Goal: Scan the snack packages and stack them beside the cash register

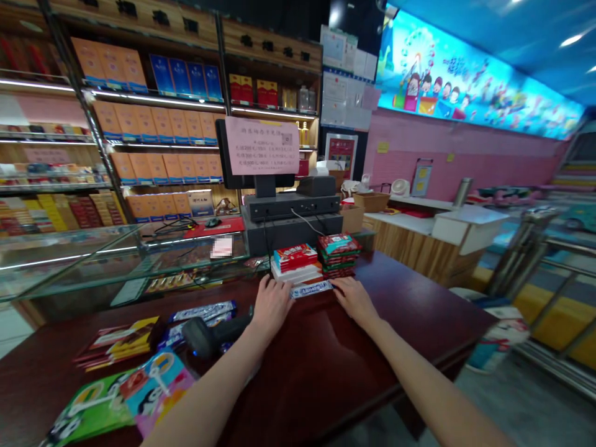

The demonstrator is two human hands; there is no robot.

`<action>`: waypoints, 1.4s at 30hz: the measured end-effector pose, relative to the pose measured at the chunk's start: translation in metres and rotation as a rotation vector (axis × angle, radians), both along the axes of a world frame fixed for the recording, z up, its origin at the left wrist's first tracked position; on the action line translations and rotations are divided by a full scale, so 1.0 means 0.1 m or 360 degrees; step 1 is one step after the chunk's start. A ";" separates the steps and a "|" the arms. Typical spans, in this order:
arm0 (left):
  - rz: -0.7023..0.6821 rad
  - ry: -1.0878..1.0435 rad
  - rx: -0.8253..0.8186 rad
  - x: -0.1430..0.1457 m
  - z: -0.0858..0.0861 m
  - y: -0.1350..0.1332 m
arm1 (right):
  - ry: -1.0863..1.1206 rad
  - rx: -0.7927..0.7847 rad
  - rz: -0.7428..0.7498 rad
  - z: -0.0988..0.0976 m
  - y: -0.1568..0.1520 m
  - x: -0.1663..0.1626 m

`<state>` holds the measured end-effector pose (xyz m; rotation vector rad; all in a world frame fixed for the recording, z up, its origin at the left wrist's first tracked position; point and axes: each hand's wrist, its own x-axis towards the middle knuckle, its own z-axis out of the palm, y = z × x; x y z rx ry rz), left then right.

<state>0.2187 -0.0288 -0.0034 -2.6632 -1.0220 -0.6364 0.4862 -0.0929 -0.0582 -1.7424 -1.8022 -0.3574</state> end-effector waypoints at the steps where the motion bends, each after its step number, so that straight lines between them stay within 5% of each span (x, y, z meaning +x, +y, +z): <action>1: -0.0009 0.0008 -0.0029 0.08 -0.04 0.00 | -0.0001 -0.0037 -0.0029 -0.03 -0.01 0.06; 10: -0.0055 0.0071 -0.0164 0.50 -0.35 0.09 | -0.0027 -0.0273 -0.0184 -0.14 -0.05 0.35; 23: -0.0126 0.0097 -0.0248 0.79 -0.47 0.13 | -0.0032 -0.0390 -0.0497 -0.16 -0.01 0.44; 35: -0.0192 0.0077 -0.0220 1.00 -0.51 0.10 | -0.0126 -0.0309 -0.0262 -0.11 -0.09 0.34; 42: -0.0197 0.0078 -0.0229 1.04 -0.52 0.10 | -0.0122 -0.0418 -0.0330 -0.12 -0.08 0.34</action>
